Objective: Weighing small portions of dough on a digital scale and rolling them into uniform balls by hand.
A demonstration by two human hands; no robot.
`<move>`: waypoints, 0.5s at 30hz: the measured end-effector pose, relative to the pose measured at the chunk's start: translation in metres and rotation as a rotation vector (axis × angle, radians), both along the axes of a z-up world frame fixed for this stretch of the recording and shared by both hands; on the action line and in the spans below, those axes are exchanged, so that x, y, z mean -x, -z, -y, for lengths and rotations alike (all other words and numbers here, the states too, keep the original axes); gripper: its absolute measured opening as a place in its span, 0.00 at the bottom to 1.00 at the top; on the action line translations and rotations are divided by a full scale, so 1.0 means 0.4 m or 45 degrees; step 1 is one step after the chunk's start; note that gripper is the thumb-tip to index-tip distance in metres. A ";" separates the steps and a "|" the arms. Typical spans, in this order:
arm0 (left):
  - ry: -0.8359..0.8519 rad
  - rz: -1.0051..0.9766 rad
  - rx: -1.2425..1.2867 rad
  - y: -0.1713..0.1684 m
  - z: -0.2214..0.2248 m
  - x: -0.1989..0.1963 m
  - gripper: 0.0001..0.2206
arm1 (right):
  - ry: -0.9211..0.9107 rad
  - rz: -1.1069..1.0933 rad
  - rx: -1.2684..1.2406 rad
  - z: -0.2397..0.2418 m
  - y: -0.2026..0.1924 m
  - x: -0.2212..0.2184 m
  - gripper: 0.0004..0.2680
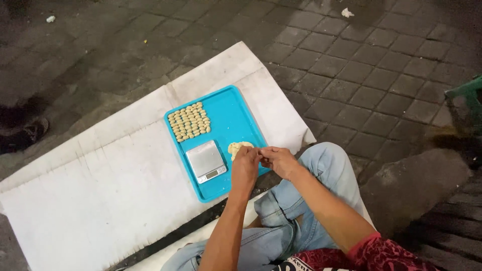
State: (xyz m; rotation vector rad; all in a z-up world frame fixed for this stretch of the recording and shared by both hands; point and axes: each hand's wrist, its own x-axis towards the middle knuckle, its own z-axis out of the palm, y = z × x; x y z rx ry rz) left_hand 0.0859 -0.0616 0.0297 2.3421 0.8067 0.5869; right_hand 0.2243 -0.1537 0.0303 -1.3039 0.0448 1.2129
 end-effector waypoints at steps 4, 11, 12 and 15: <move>-0.057 0.035 0.044 -0.056 -0.012 0.011 0.06 | -0.068 0.030 -0.081 0.005 -0.039 0.019 0.10; -0.085 0.125 0.777 -0.081 -0.048 0.031 0.10 | -0.046 0.281 -0.118 -0.003 0.008 0.026 0.10; -0.106 0.118 0.877 -0.053 -0.050 0.028 0.09 | -0.035 0.286 -0.125 -0.002 0.026 0.018 0.09; -0.161 0.135 1.099 -0.044 -0.045 0.023 0.09 | -0.058 0.346 -0.121 0.004 0.034 0.009 0.07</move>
